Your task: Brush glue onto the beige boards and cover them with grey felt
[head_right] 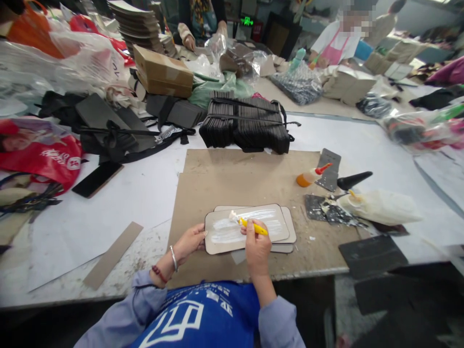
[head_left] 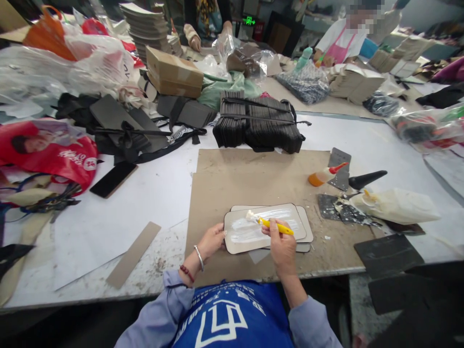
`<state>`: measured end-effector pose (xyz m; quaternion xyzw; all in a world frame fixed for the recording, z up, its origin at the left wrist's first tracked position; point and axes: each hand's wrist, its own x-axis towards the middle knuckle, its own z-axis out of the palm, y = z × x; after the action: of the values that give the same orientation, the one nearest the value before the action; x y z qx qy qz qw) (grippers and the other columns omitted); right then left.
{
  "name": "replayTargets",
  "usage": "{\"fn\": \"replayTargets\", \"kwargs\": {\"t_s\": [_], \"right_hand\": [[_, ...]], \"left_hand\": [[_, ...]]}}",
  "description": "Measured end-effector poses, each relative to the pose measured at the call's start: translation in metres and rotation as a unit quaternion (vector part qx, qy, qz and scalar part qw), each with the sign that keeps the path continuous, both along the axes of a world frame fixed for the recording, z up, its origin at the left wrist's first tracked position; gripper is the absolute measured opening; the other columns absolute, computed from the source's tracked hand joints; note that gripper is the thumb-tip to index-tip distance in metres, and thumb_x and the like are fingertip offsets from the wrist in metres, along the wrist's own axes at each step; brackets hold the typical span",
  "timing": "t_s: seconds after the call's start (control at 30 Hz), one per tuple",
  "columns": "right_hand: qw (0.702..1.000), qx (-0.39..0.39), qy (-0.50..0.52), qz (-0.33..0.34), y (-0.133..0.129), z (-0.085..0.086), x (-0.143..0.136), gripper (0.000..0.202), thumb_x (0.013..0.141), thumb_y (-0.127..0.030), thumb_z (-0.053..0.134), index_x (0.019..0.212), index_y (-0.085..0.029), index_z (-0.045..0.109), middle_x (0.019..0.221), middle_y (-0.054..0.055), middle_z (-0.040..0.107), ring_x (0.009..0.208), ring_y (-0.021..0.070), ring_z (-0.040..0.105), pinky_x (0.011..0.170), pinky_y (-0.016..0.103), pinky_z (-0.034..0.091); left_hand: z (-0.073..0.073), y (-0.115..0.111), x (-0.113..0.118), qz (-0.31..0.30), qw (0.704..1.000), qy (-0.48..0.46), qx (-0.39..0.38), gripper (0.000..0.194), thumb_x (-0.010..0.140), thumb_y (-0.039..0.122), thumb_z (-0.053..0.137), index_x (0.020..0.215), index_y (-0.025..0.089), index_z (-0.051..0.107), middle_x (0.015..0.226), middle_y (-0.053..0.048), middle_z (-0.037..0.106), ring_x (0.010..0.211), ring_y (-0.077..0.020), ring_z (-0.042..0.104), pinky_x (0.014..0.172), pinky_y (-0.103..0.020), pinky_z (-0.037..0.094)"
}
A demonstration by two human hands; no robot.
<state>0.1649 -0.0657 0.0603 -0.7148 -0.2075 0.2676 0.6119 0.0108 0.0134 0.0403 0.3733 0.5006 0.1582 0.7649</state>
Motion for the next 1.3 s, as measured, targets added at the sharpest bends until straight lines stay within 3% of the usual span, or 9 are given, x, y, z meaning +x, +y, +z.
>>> {"fn": "replayTargets", "kwargs": {"t_s": [0.2, 0.4, 0.6, 0.7, 0.87, 0.93, 1.03, 1.1, 1.3], "right_hand": [[0.997, -0.036, 0.058, 0.045, -0.029, 0.003, -0.007, 0.043, 0.071, -0.052, 0.061, 0.089, -0.014, 0.058, 0.069, 0.004, 0.065, 0.06, 0.0188, 0.064, 0.058, 0.031, 0.055], [0.995, 0.006, 0.037, -0.091, -0.041, -0.004, 0.032, 0.041, 0.073, -0.049, 0.061, 0.091, -0.013, 0.057, 0.071, 0.004, 0.065, 0.062, 0.0168, 0.064, 0.064, 0.031, 0.056], [0.984, 0.058, 0.113, -0.125, -0.032, 0.002, 0.044, 0.041, 0.068, -0.046, 0.067, 0.088, -0.011, 0.057, 0.07, 0.003, 0.065, 0.06, 0.0159, 0.064, 0.057, 0.028, 0.056], [0.98, 0.063, 0.129, -0.138, -0.026, -0.001, 0.043, 0.042, 0.066, -0.046, 0.069, 0.086, -0.012, 0.057, 0.067, 0.002, 0.064, 0.059, 0.015, 0.063, 0.056, 0.027, 0.057], [0.98, 0.05, 0.146, -0.125, -0.017, -0.005, 0.04, 0.041, 0.067, -0.047, 0.068, 0.085, -0.012, 0.057, 0.066, 0.001, 0.064, 0.059, 0.013, 0.063, 0.059, 0.025, 0.056], [0.981, 0.047, 0.154, -0.111, -0.009, -0.007, 0.035, 0.04, 0.068, -0.047, 0.067, 0.084, -0.012, 0.057, 0.066, 0.001, 0.064, 0.059, 0.0126, 0.063, 0.06, 0.024, 0.056], [0.98, 0.05, 0.173, -0.086, 0.007, -0.011, 0.024, 0.04, 0.067, -0.047, 0.067, 0.084, -0.012, 0.056, 0.069, 0.0, 0.064, 0.059, 0.0121, 0.063, 0.059, 0.023, 0.056], [0.98, 0.044, 0.184, -0.064, 0.016, -0.016, 0.018, 0.04, 0.066, -0.046, 0.068, 0.084, -0.013, 0.056, 0.069, 0.0, 0.063, 0.06, 0.0128, 0.063, 0.059, 0.025, 0.056], [0.99, 0.009, 0.112, -0.081, 0.008, -0.032, 0.053, 0.039, 0.067, -0.047, 0.065, 0.086, -0.014, 0.055, 0.065, 0.0, 0.062, 0.056, 0.0157, 0.061, 0.058, 0.03, 0.055]], "left_hand": [[0.001, 0.003, -0.001, 0.005, 1.0, 0.013, 0.021, 0.031, 0.063, 0.028, 0.058, 0.091, 0.014, 0.059, 0.054, 0.005, 0.055, 0.046, -0.0087, 0.048, 0.046, -0.02, 0.04], [0.006, 0.046, -0.031, 0.116, 0.983, 0.071, 0.125, 0.043, 0.051, 0.042, 0.068, 0.083, 0.014, 0.061, 0.058, 0.002, 0.059, 0.055, -0.0129, 0.054, 0.05, -0.022, 0.043], [0.01, 0.124, -0.086, 0.296, 0.93, 0.138, 0.169, 0.024, 0.061, 0.018, 0.06, 0.084, 0.014, 0.058, 0.053, 0.006, 0.053, 0.047, -0.009, 0.05, 0.052, -0.024, 0.047], [0.004, 0.153, -0.112, 0.32, 0.913, 0.188, 0.171, 0.021, 0.065, 0.007, 0.051, 0.084, 0.012, 0.057, 0.053, 0.005, 0.052, 0.047, -0.0086, 0.049, 0.058, -0.029, 0.05], [-0.008, 0.141, -0.126, 0.342, 0.814, 0.357, 0.304, 0.035, 0.072, 0.017, 0.055, 0.105, 0.009, 0.049, 0.082, -0.006, 0.06, 0.081, -0.0198, 0.058, 0.08, -0.044, 0.048], [-0.013, 0.111, -0.107, 0.28, 0.75, 0.409, 0.439, 0.043, 0.069, 0.024, 0.062, 0.108, 0.011, 0.05, 0.098, -0.01, 0.059, 0.099, -0.0248, 0.053, 0.091, -0.047, 0.042], [-0.023, 0.054, -0.056, -0.053, 0.688, 0.305, 0.656, 0.03, 0.08, 0.032, 0.054, 0.106, 0.018, 0.056, 0.104, -0.009, 0.061, 0.1, -0.023, 0.055, 0.091, -0.042, 0.044], [-0.029, 0.023, -0.023, -0.229, 0.639, 0.227, 0.698, 0.032, 0.08, 0.034, 0.054, 0.11, 0.023, 0.057, 0.117, -0.008, 0.057, 0.114, -0.0238, 0.048, 0.095, -0.042, 0.042], [-0.036, -0.001, 0.006, -0.331, 0.584, 0.261, 0.693, 0.044, 0.072, 0.039, 0.064, 0.114, 0.027, 0.057, 0.13, -0.008, 0.05, 0.124, -0.0306, 0.037, 0.098, -0.05, 0.037]]}}
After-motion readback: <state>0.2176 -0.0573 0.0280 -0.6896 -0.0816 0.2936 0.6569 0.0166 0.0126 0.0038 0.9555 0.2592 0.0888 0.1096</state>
